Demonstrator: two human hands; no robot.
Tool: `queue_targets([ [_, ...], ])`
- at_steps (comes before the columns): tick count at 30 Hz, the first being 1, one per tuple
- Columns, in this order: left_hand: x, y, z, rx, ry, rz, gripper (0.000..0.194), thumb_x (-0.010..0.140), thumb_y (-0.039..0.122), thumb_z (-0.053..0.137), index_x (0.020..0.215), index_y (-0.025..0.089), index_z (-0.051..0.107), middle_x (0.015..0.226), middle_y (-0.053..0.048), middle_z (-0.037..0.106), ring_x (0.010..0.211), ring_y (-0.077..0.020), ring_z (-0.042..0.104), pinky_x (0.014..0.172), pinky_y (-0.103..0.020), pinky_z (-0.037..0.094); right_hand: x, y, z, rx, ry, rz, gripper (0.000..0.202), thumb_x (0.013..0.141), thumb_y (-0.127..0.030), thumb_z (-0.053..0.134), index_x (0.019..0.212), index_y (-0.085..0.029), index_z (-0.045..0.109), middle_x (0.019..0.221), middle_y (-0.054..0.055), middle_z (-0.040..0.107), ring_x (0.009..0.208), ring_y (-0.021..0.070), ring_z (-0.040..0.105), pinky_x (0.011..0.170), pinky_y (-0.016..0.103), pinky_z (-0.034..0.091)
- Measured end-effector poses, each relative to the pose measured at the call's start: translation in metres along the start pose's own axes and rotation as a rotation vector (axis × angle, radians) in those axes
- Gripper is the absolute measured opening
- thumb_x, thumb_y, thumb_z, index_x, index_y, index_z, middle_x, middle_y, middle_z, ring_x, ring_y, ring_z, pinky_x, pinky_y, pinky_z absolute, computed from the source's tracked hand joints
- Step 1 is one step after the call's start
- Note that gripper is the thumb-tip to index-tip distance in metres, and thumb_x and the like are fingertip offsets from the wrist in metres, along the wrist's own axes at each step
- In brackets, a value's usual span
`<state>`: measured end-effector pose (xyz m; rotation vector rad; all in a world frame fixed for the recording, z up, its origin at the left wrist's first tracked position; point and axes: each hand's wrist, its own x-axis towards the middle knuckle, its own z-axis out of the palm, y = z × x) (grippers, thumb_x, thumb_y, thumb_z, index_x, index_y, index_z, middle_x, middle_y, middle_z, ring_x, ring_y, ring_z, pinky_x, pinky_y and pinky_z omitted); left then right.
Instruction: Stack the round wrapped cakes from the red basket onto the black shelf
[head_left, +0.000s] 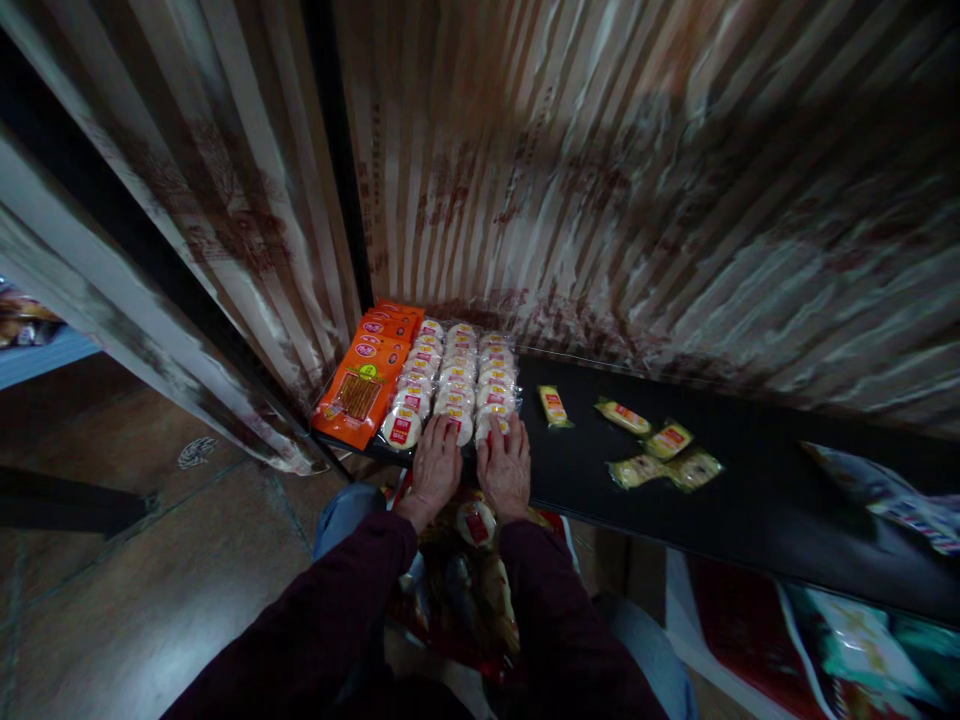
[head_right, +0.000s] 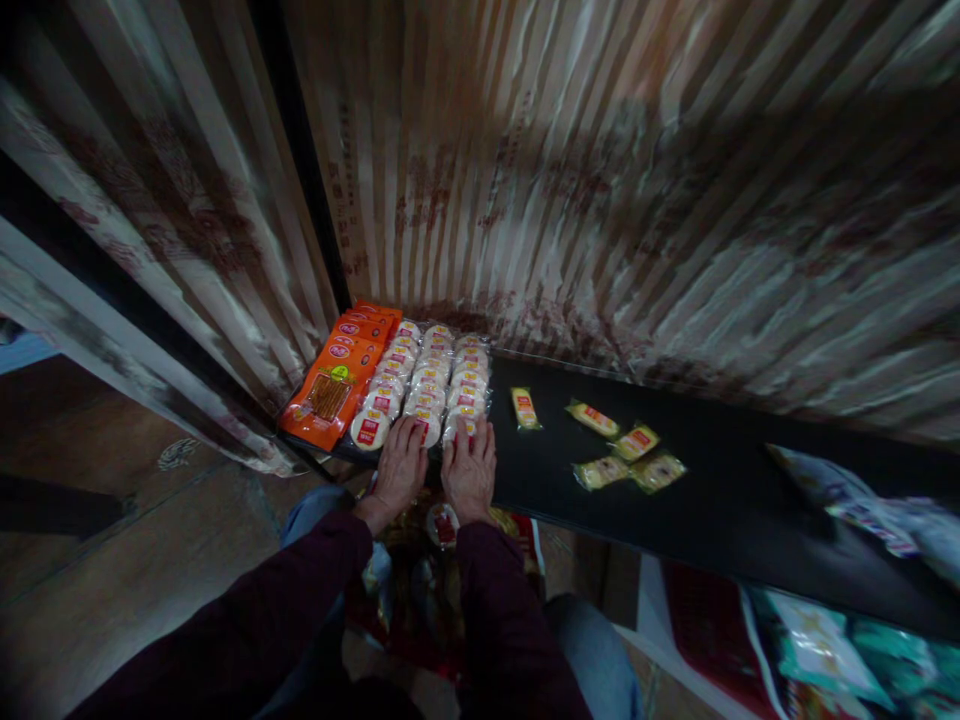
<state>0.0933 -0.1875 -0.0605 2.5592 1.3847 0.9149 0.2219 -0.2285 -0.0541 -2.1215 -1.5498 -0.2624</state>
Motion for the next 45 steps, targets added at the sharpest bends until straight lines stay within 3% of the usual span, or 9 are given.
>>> queue_targets([
  [24,-0.003,-0.002,0.006,-0.055,0.078,0.023,0.044,0.087,0.009,0.044,0.131,0.012,0.046,0.137,-0.016,0.048,0.135,-0.0279,0.037,0.109,-0.050,0.039,0.000,0.002,0.001,0.033,-0.032,0.053,0.047,0.095,-0.034,0.036,0.141,-0.026,0.042,0.155,0.010,0.025,0.131,0.0306,0.038,0.101,0.046,0.039],
  [31,-0.007,-0.006,0.004,-0.096,0.079,0.100,0.041,0.087,0.008,0.044,0.127,0.016,0.050,0.136,-0.014,0.048,0.135,-0.0257,0.035,0.109,-0.048,0.040,-0.001,0.005,0.004,0.099,0.013,0.028,0.052,0.096,-0.036,0.035,0.146,-0.022,0.032,0.156,0.012,0.023,0.138,0.0299,0.030,0.106,0.048,0.036],
  [37,-0.008,-0.006,0.002,-0.069,0.051,0.120,0.039,0.087,0.007,0.045,0.124,0.015,0.052,0.134,-0.014,0.051,0.133,-0.0264,0.038,0.108,-0.048,0.041,-0.005,0.009,0.005,0.177,0.042,0.057,0.059,0.094,-0.041,0.039,0.147,-0.018,0.028,0.158,0.016,0.011,0.140,0.0327,0.024,0.106,0.051,0.035],
  [45,-0.013,-0.006,0.000,-0.068,0.040,0.143,0.042,0.086,0.005,0.043,0.126,0.015,0.050,0.138,-0.014,0.049,0.135,-0.0252,0.036,0.109,-0.048,0.040,-0.017,0.007,-0.001,0.196,0.097,0.096,0.057,0.094,-0.042,0.038,0.145,-0.019,0.030,0.155,0.017,0.018,0.141,0.0317,0.022,0.107,0.053,0.033],
])
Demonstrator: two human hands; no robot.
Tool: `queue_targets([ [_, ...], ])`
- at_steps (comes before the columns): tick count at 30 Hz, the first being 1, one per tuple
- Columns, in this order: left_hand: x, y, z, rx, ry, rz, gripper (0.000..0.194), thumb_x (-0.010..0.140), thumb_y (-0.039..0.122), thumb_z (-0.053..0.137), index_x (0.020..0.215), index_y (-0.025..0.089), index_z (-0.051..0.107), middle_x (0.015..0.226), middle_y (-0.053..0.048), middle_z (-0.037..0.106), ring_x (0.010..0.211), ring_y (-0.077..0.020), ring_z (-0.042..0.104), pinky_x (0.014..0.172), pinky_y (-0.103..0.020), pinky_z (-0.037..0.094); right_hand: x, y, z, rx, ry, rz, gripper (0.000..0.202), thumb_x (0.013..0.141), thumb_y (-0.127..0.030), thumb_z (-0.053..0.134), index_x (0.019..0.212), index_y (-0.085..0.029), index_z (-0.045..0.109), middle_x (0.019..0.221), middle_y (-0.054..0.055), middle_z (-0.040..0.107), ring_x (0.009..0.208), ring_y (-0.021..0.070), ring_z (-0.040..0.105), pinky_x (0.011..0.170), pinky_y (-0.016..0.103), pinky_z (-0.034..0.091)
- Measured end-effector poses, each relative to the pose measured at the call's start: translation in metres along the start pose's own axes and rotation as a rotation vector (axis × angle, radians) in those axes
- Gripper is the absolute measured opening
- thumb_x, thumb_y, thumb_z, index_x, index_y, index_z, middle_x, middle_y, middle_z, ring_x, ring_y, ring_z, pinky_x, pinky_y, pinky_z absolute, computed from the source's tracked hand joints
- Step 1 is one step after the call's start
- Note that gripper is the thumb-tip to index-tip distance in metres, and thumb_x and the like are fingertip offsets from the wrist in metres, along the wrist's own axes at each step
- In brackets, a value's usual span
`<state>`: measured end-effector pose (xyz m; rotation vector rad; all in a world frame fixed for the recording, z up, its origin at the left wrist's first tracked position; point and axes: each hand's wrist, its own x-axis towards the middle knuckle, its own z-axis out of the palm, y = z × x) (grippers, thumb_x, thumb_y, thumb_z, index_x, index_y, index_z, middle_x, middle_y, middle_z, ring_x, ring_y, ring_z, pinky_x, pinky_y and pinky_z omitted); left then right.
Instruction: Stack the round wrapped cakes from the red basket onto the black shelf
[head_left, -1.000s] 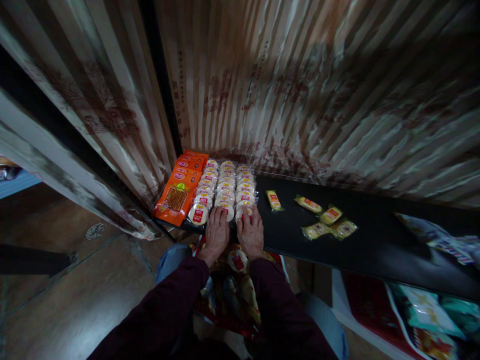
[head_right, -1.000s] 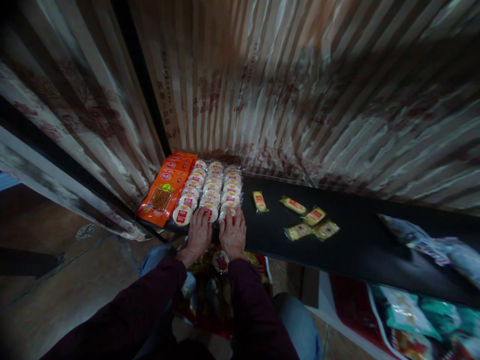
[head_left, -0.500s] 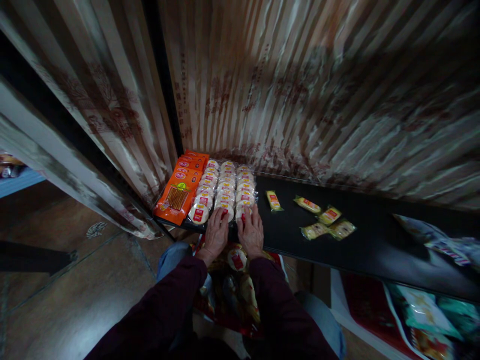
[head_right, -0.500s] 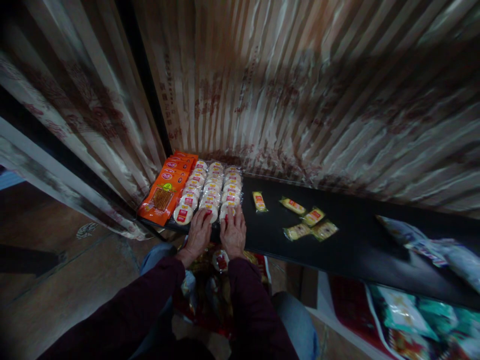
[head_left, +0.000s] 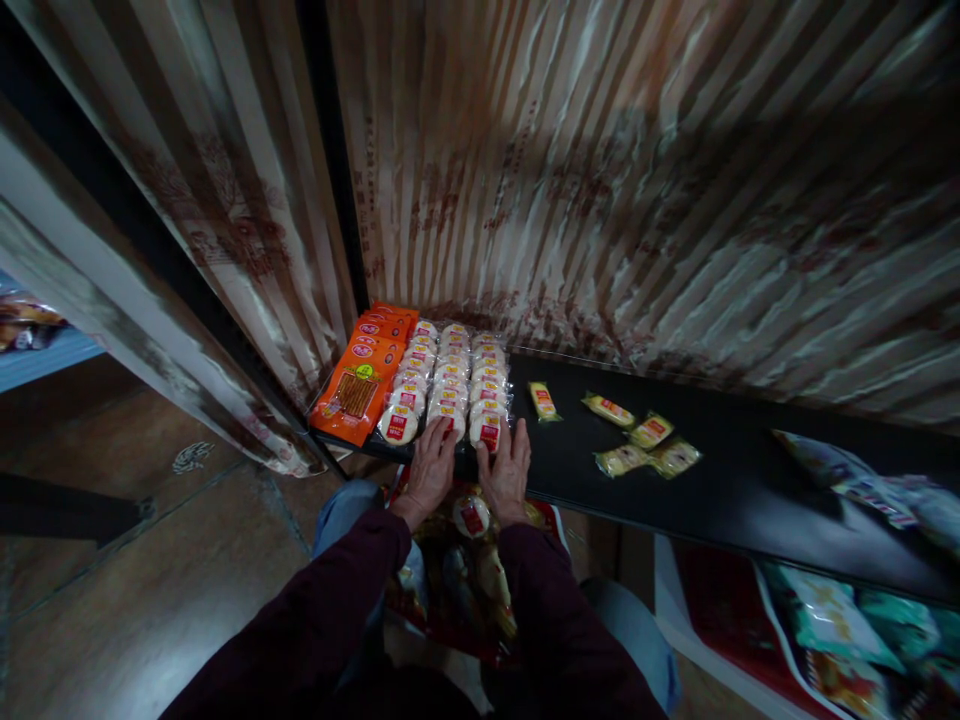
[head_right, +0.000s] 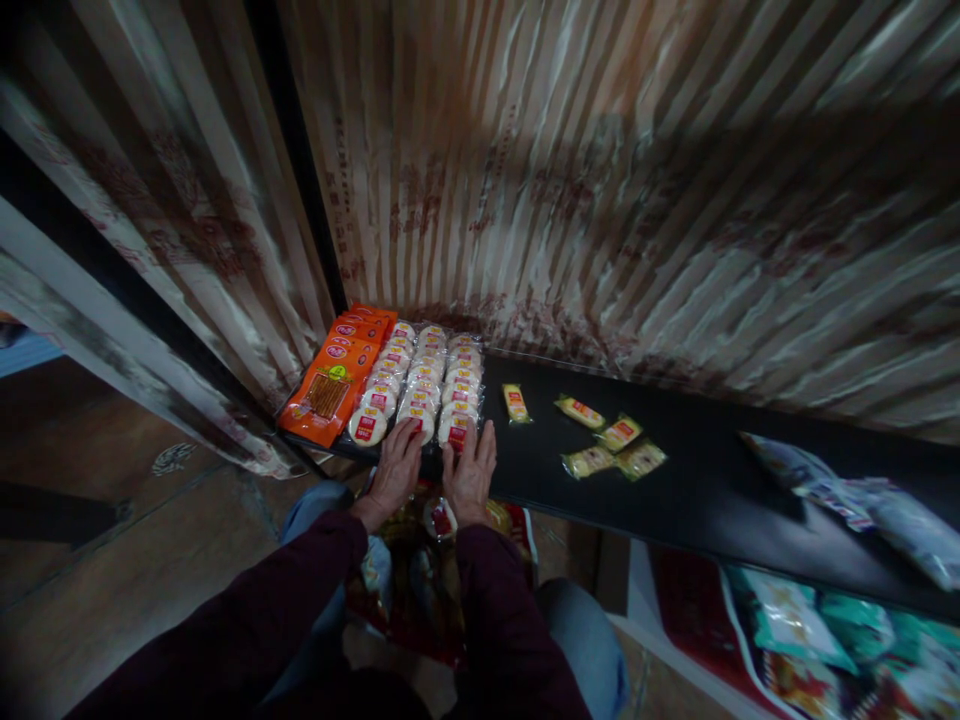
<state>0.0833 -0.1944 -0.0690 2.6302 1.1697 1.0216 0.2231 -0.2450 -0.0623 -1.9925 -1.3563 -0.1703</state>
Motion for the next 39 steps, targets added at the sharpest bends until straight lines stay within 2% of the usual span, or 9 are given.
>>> queue_targets([
  [9,-0.019,0.001,-0.013,-0.051,-0.079,-0.055,0.045,0.088,0.012,0.040,0.133,0.012,0.044,0.142,-0.016,0.045,0.140,-0.0256,0.031,0.109,-0.049,0.037,-0.023,-0.001,-0.010,0.106,0.028,0.060,0.052,0.095,-0.037,0.033,0.142,-0.016,0.034,0.152,0.020,0.024,0.140,0.0314,0.023,0.106,0.057,0.032],
  [17,-0.067,0.008,-0.017,-0.069,-0.211,-0.023,0.056,0.079,0.006,0.042,0.134,0.012,0.045,0.149,-0.016,0.038,0.143,-0.0281,0.024,0.109,-0.055,0.033,-0.043,-0.002,-0.020,0.134,0.037,0.104,0.049,0.094,-0.033,0.033,0.138,-0.013,0.038,0.148,0.020,0.031,0.138,0.0287,0.028,0.108,0.054,0.032],
  [21,-0.091,0.009,-0.015,-0.126,-0.234,0.032,0.052,0.079,0.003,0.039,0.129,0.010,0.051,0.150,-0.016,0.036,0.144,-0.0262,0.022,0.111,-0.051,0.035,-0.068,-0.008,-0.026,0.180,0.068,0.080,0.045,0.093,-0.028,0.035,0.135,-0.016,0.041,0.142,0.017,0.038,0.134,0.0256,0.035,0.107,0.050,0.036],
  [23,-0.102,0.009,-0.012,-0.176,-0.281,0.066,0.050,0.078,0.003,0.040,0.127,0.011,0.053,0.149,-0.015,0.038,0.144,-0.0248,0.024,0.112,-0.048,0.035,-0.085,-0.007,-0.028,0.202,0.068,0.067,0.041,0.091,-0.025,0.035,0.131,-0.018,0.046,0.136,0.015,0.045,0.129,0.0245,0.041,0.105,0.049,0.038],
  [25,-0.113,0.011,-0.009,-0.234,-0.364,0.069,0.050,0.078,0.003,0.040,0.124,0.014,0.055,0.144,-0.013,0.046,0.138,-0.0226,0.035,0.111,-0.043,0.038,-0.101,-0.002,-0.026,0.210,0.037,0.053,0.039,0.089,-0.023,0.037,0.125,-0.019,0.051,0.131,0.014,0.049,0.124,0.0244,0.045,0.103,0.049,0.040],
  [27,-0.121,0.013,-0.006,-0.288,-0.440,0.017,0.051,0.077,0.002,0.040,0.123,0.014,0.056,0.138,-0.012,0.052,0.128,-0.0199,0.049,0.107,-0.038,0.044,-0.114,0.007,-0.021,0.187,0.014,0.079,0.038,0.085,-0.022,0.041,0.120,-0.018,0.054,0.125,0.014,0.052,0.120,0.0255,0.047,0.101,0.049,0.042],
  [29,-0.127,0.015,-0.003,-0.331,-0.474,-0.056,0.052,0.075,0.002,0.042,0.123,0.015,0.057,0.136,-0.012,0.054,0.122,-0.0186,0.055,0.104,-0.035,0.047,-0.122,0.016,-0.014,0.151,-0.044,0.114,0.039,0.081,-0.021,0.042,0.117,-0.016,0.056,0.121,0.015,0.054,0.117,0.0264,0.048,0.100,0.049,0.043],
  [34,-0.134,0.015,0.002,-0.440,-0.492,-0.207,0.052,0.072,0.004,0.046,0.120,0.017,0.059,0.134,-0.009,0.057,0.125,-0.0186,0.053,0.108,-0.038,0.043,-0.130,0.029,0.002,0.076,-0.171,0.184,0.047,0.077,-0.018,0.043,0.122,-0.018,0.055,0.123,0.014,0.056,0.118,0.0267,0.049,0.099,0.045,0.043],
  [39,-0.138,0.009,0.005,-0.563,-0.537,-0.286,0.054,0.070,0.004,0.046,0.119,0.018,0.061,0.129,-0.007,0.061,0.124,-0.0183,0.053,0.110,-0.040,0.040,-0.133,0.026,0.007,0.042,-0.229,0.206,0.051,0.077,-0.020,0.045,0.127,-0.016,0.052,0.118,0.014,0.061,0.114,0.0277,0.054,0.096,0.043,0.044],
])
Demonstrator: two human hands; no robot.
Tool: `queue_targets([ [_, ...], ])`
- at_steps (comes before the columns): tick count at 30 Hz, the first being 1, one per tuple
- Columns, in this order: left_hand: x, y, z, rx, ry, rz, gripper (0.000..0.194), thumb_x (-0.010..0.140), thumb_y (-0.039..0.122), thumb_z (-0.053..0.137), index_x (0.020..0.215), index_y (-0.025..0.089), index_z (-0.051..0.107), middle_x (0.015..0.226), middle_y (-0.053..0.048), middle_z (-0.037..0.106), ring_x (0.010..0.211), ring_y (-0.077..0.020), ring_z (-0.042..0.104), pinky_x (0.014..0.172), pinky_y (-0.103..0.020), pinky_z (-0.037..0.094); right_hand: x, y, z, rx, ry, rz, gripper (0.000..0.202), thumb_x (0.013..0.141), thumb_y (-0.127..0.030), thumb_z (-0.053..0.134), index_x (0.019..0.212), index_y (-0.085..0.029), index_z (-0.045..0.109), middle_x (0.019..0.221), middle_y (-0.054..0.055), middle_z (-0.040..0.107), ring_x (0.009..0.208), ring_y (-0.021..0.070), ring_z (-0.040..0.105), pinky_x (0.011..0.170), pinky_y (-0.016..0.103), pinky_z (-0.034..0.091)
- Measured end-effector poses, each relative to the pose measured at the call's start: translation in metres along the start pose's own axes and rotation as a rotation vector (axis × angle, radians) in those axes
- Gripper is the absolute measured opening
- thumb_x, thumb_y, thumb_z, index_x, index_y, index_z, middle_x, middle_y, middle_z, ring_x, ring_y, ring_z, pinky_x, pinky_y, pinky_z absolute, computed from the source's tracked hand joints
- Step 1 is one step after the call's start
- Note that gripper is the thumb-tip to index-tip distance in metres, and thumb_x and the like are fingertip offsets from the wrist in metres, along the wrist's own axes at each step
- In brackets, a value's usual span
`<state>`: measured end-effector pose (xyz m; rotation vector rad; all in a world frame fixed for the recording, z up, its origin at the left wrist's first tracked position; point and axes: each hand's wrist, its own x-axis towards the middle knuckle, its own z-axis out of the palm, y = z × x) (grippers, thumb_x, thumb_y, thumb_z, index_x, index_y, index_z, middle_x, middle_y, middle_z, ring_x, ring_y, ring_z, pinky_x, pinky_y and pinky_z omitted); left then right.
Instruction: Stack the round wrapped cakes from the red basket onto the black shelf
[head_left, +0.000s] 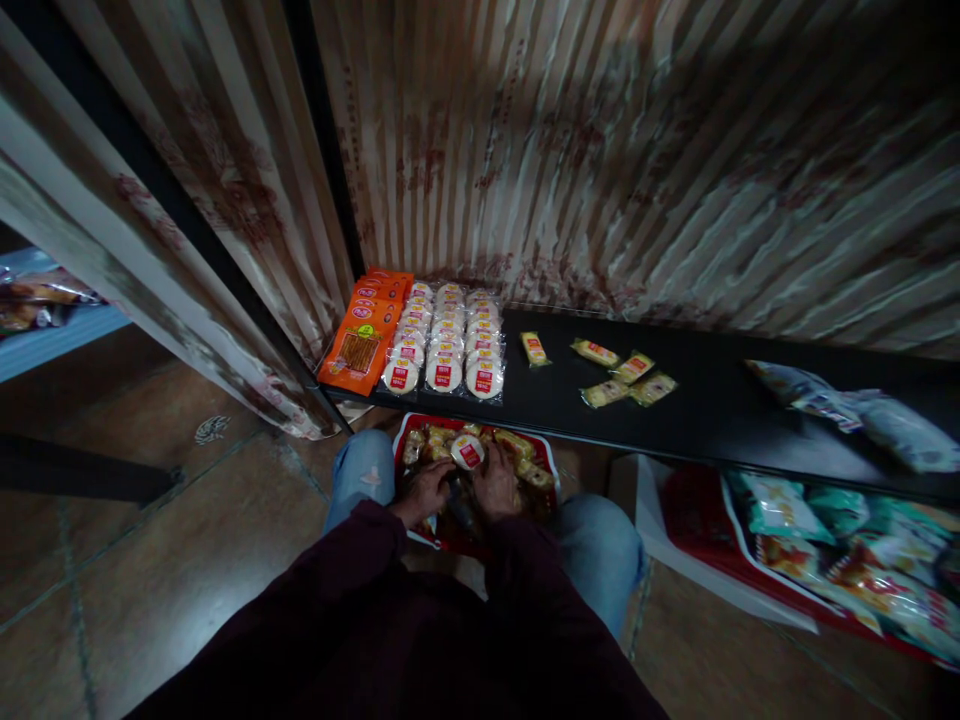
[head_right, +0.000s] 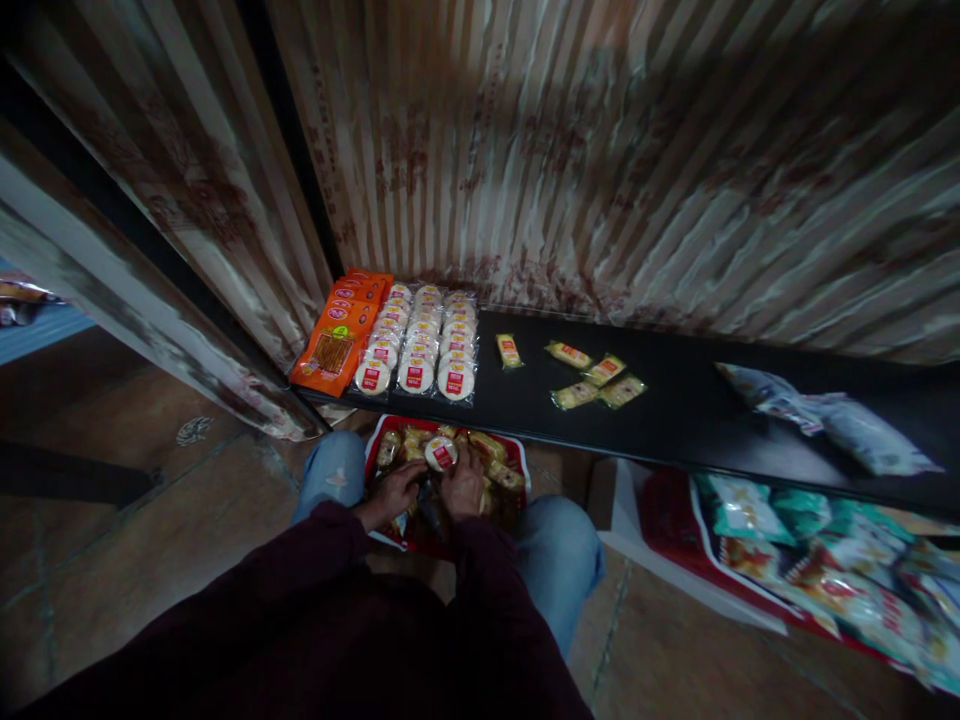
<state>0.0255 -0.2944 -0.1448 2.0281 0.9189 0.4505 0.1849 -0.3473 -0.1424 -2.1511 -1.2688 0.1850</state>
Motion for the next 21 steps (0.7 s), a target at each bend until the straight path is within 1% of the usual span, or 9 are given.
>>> queue_targets([
  [4,-0.001,-0.004,0.002,-0.123,0.018,-0.086,0.053,0.073,0.006,0.048,0.123,0.018,0.059,0.130,-0.007,0.060,0.125,-0.0197,0.052,0.111,-0.043,0.038,0.000,-0.006,-0.003,-0.045,-0.065,0.009,0.047,0.079,-0.018,0.045,0.125,-0.019,0.056,0.106,0.013,0.067,0.102,0.0273,0.060,0.093,0.042,0.044],
  [6,0.000,-0.005,0.003,-0.206,0.032,-0.158,0.051,0.074,0.007,0.049,0.124,0.017,0.059,0.131,-0.008,0.060,0.124,-0.0202,0.053,0.109,-0.043,0.040,0.002,-0.009,-0.006,-0.061,-0.081,0.007,0.044,0.080,-0.018,0.045,0.122,-0.018,0.058,0.106,0.013,0.068,0.101,0.0269,0.061,0.093,0.041,0.044],
  [8,0.002,-0.005,0.003,-0.313,0.033,-0.250,0.052,0.075,0.007,0.049,0.125,0.016,0.058,0.129,-0.009,0.061,0.121,-0.0204,0.055,0.102,-0.041,0.046,0.006,-0.012,-0.008,-0.062,-0.090,-0.013,0.041,0.080,-0.018,0.045,0.118,-0.016,0.060,0.108,0.013,0.068,0.103,0.0259,0.060,0.096,0.040,0.042],
  [10,0.003,-0.003,0.002,-0.430,0.029,-0.353,0.053,0.076,0.007,0.049,0.127,0.018,0.057,0.126,-0.008,0.062,0.115,-0.0199,0.058,0.090,-0.036,0.053,0.009,-0.015,-0.010,-0.033,-0.087,-0.042,0.038,0.080,-0.018,0.045,0.115,-0.017,0.061,0.107,0.011,0.069,0.104,0.0246,0.060,0.098,0.040,0.041],
  [13,0.004,0.003,-0.003,-0.575,0.039,-0.464,0.052,0.076,0.010,0.052,0.127,0.020,0.058,0.118,-0.007,0.064,0.102,-0.0170,0.061,0.077,-0.029,0.055,0.010,-0.020,-0.009,0.046,-0.067,-0.034,0.037,0.080,-0.019,0.045,0.113,-0.020,0.063,0.105,0.009,0.069,0.102,0.0236,0.061,0.096,0.039,0.044],
  [16,0.002,0.010,-0.010,-0.654,0.053,-0.485,0.048,0.076,0.012,0.053,0.123,0.022,0.061,0.116,-0.006,0.066,0.094,-0.0146,0.062,0.074,-0.026,0.054,0.007,-0.025,-0.003,0.109,-0.063,0.010,0.037,0.080,-0.020,0.046,0.114,-0.018,0.063,0.108,0.012,0.065,0.099,0.0233,0.062,0.090,0.036,0.048],
  [18,-0.001,0.014,-0.015,-0.675,0.050,-0.471,0.046,0.078,0.012,0.051,0.122,0.023,0.062,0.121,-0.006,0.064,0.098,-0.0150,0.062,0.075,-0.025,0.053,0.005,-0.028,0.002,0.143,-0.061,0.059,0.037,0.081,-0.022,0.047,0.114,-0.017,0.064,0.109,0.013,0.063,0.094,0.0228,0.063,0.087,0.036,0.050],
  [21,-0.003,0.019,-0.020,-0.690,0.022,-0.453,0.044,0.081,0.012,0.049,0.122,0.023,0.062,0.129,-0.007,0.061,0.106,-0.0170,0.061,0.079,-0.028,0.052,0.002,-0.030,0.008,0.244,-0.064,0.125,0.035,0.080,-0.026,0.048,0.109,-0.016,0.066,0.104,0.013,0.066,0.092,0.0228,0.064,0.085,0.037,0.051],
])
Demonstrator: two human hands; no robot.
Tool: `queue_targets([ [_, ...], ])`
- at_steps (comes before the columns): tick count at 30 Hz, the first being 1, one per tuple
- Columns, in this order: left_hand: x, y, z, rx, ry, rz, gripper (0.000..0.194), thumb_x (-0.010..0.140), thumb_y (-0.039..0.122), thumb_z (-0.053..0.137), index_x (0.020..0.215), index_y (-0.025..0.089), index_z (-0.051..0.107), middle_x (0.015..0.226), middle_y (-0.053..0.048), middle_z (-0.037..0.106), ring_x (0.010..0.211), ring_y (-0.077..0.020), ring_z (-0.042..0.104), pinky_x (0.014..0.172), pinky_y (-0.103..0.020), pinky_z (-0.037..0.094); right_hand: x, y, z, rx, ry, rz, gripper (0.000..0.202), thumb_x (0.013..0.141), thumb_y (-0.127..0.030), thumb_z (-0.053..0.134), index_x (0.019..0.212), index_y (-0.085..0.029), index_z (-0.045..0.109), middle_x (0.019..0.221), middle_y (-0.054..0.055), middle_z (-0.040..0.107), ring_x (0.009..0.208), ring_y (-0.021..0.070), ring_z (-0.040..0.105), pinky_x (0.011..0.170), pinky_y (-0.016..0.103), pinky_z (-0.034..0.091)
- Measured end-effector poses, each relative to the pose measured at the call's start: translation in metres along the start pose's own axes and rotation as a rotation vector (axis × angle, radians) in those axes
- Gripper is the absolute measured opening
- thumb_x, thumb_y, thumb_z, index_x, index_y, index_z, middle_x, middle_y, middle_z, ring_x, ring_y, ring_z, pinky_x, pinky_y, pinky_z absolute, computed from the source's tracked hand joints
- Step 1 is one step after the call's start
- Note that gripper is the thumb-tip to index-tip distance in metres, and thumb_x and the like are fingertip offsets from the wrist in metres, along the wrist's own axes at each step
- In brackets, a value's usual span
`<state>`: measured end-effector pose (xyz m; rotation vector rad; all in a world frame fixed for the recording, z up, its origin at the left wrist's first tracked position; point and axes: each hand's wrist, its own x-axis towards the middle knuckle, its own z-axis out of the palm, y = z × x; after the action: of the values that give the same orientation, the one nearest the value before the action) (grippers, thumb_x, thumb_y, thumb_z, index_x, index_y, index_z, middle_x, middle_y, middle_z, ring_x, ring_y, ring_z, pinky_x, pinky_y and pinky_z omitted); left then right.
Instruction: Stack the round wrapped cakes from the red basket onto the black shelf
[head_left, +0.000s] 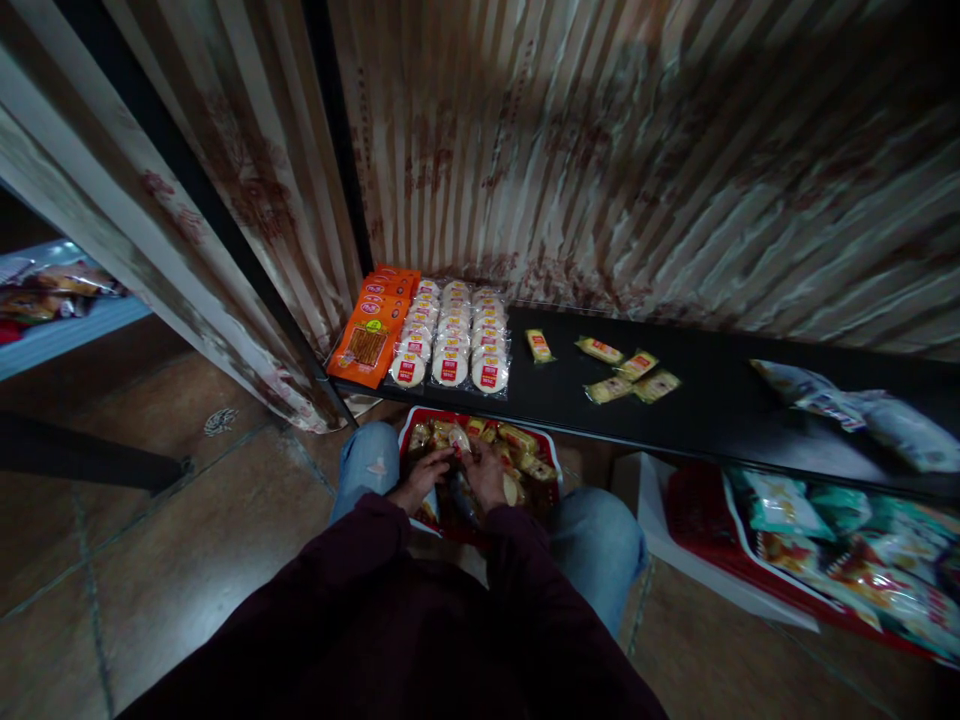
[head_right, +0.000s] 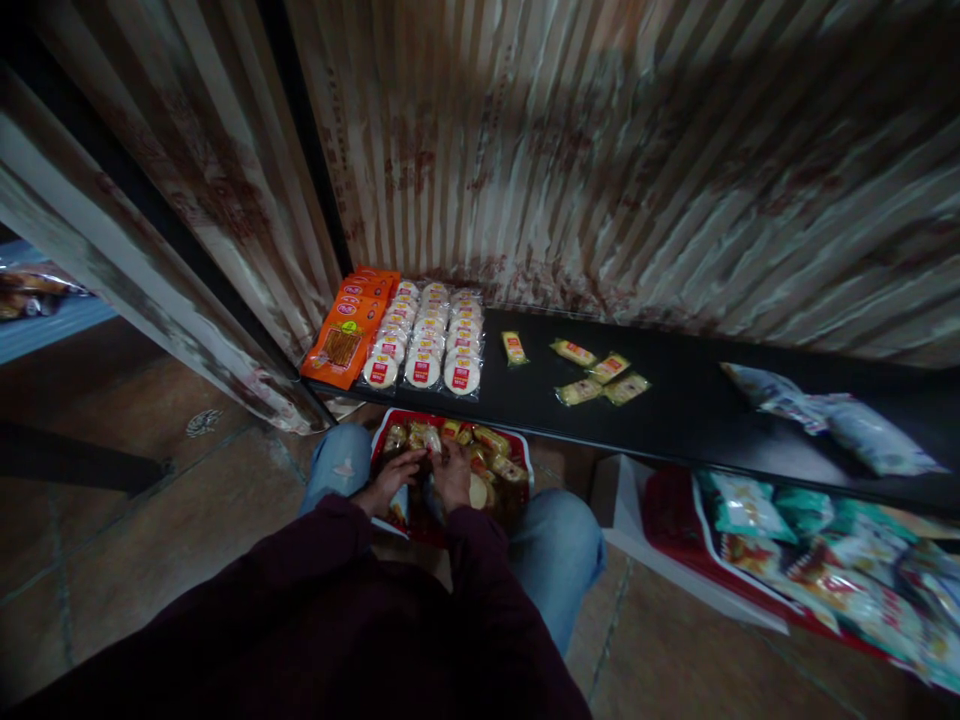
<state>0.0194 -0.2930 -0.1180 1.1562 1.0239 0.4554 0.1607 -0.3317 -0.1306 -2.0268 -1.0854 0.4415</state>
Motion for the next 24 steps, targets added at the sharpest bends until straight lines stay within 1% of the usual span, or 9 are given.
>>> queue_targets([
  [3,-0.003,0.003,-0.001,-0.009,-0.025,-0.006,0.043,0.082,0.014,0.048,0.122,0.023,0.062,0.131,-0.007,0.060,0.110,-0.0184,0.059,0.082,-0.030,0.053,0.002,0.002,0.000,0.150,-0.042,0.075,0.035,0.079,-0.032,0.049,0.103,-0.015,0.068,0.097,0.011,0.071,0.088,0.0226,0.065,0.081,0.036,0.052],
  [8,-0.003,0.002,-0.002,-0.097,-0.037,0.010,0.041,0.082,0.018,0.053,0.121,0.025,0.063,0.132,-0.005,0.059,0.115,-0.0207,0.056,0.080,-0.031,0.054,0.001,0.004,-0.007,0.425,-0.040,0.257,0.043,0.076,-0.041,0.050,0.108,-0.018,0.066,0.088,0.008,0.073,0.074,0.0204,0.067,0.068,0.032,0.052],
  [12,-0.002,-0.002,-0.002,-0.217,-0.067,-0.015,0.041,0.077,0.022,0.061,0.118,0.024,0.064,0.131,-0.007,0.058,0.115,-0.0220,0.055,0.078,-0.029,0.053,-0.007,-0.001,-0.010,0.650,-0.011,0.356,0.042,0.067,-0.043,0.058,0.102,-0.020,0.067,0.086,0.006,0.073,0.073,0.0186,0.066,0.067,0.030,0.051],
  [15,-0.002,-0.003,-0.001,-0.322,-0.083,-0.057,0.041,0.073,0.022,0.067,0.114,0.021,0.067,0.127,-0.011,0.058,0.109,-0.0222,0.057,0.079,-0.029,0.052,-0.014,-0.008,-0.011,0.795,0.034,0.403,0.041,0.061,-0.045,0.064,0.094,-0.021,0.068,0.082,0.003,0.072,0.069,0.0160,0.064,0.065,0.027,0.050],
  [19,-0.006,0.002,-0.002,-0.465,-0.091,-0.068,0.040,0.069,0.022,0.073,0.108,0.019,0.069,0.117,-0.011,0.063,0.097,-0.0196,0.062,0.076,-0.027,0.049,-0.017,-0.013,-0.014,0.905,0.072,0.447,0.038,0.058,-0.043,0.068,0.088,-0.021,0.068,0.079,0.001,0.071,0.067,0.0141,0.062,0.063,0.025,0.048],
  [22,-0.010,0.004,-0.004,-0.534,-0.119,-0.063,0.040,0.067,0.024,0.076,0.105,0.018,0.069,0.111,-0.010,0.065,0.087,-0.0180,0.065,0.070,-0.026,0.045,-0.019,-0.009,-0.015,0.959,0.059,0.502,0.037,0.056,-0.041,0.071,0.087,-0.022,0.066,0.076,0.000,0.070,0.067,0.0152,0.062,0.065,0.027,0.050],
  [24,-0.012,0.002,-0.004,-0.552,-0.131,-0.064,0.040,0.065,0.024,0.078,0.104,0.016,0.070,0.107,-0.010,0.066,0.080,-0.0160,0.065,0.065,-0.024,0.042,-0.022,-0.004,-0.014,0.992,0.030,0.531,0.037,0.056,-0.042,0.071,0.087,-0.022,0.064,0.076,0.000,0.070,0.070,0.0168,0.064,0.070,0.032,0.052],
])
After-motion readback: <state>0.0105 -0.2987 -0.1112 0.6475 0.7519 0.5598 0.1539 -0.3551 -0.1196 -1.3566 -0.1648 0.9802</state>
